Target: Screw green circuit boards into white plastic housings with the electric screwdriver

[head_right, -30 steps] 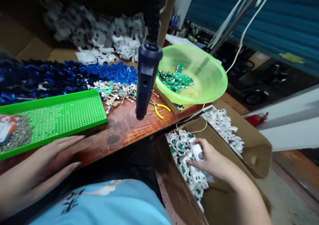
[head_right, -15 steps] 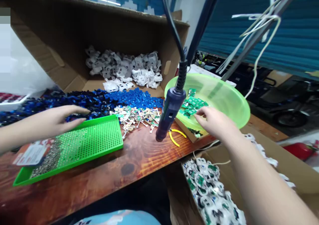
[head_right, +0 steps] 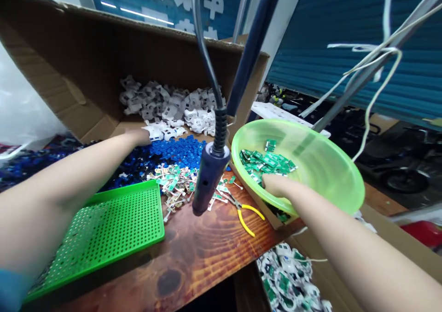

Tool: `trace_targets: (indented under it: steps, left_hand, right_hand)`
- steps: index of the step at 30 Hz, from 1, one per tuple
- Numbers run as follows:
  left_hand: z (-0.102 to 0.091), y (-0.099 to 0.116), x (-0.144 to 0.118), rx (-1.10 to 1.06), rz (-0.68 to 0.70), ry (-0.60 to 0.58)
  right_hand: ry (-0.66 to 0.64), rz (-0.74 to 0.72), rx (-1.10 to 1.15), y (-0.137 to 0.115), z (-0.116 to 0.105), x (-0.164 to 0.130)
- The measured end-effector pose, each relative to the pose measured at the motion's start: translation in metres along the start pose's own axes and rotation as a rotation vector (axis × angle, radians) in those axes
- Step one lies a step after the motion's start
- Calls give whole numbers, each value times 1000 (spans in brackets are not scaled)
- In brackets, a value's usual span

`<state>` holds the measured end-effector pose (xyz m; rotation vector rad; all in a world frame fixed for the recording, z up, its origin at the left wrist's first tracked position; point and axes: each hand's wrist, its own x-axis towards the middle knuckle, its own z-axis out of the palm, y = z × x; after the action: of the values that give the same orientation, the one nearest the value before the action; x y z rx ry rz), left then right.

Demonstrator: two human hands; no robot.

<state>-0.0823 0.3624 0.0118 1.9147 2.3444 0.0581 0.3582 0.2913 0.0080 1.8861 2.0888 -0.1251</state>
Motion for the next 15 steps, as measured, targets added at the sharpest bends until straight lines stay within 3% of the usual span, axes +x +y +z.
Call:
trace_targets:
  steps: [6, 11, 15]
  left_hand:
    - [-3, -11, -17, -29, 101, 96]
    - [-30, -7, -36, -69, 223, 237]
    - [-53, -2, -74, -149, 369, 417]
  right_hand:
    - [-71, 132, -151, -3, -2, 8]
    - [-141, 29, -164, -7, -7, 4]
    - [-163, -26, -153, -8, -13, -3]
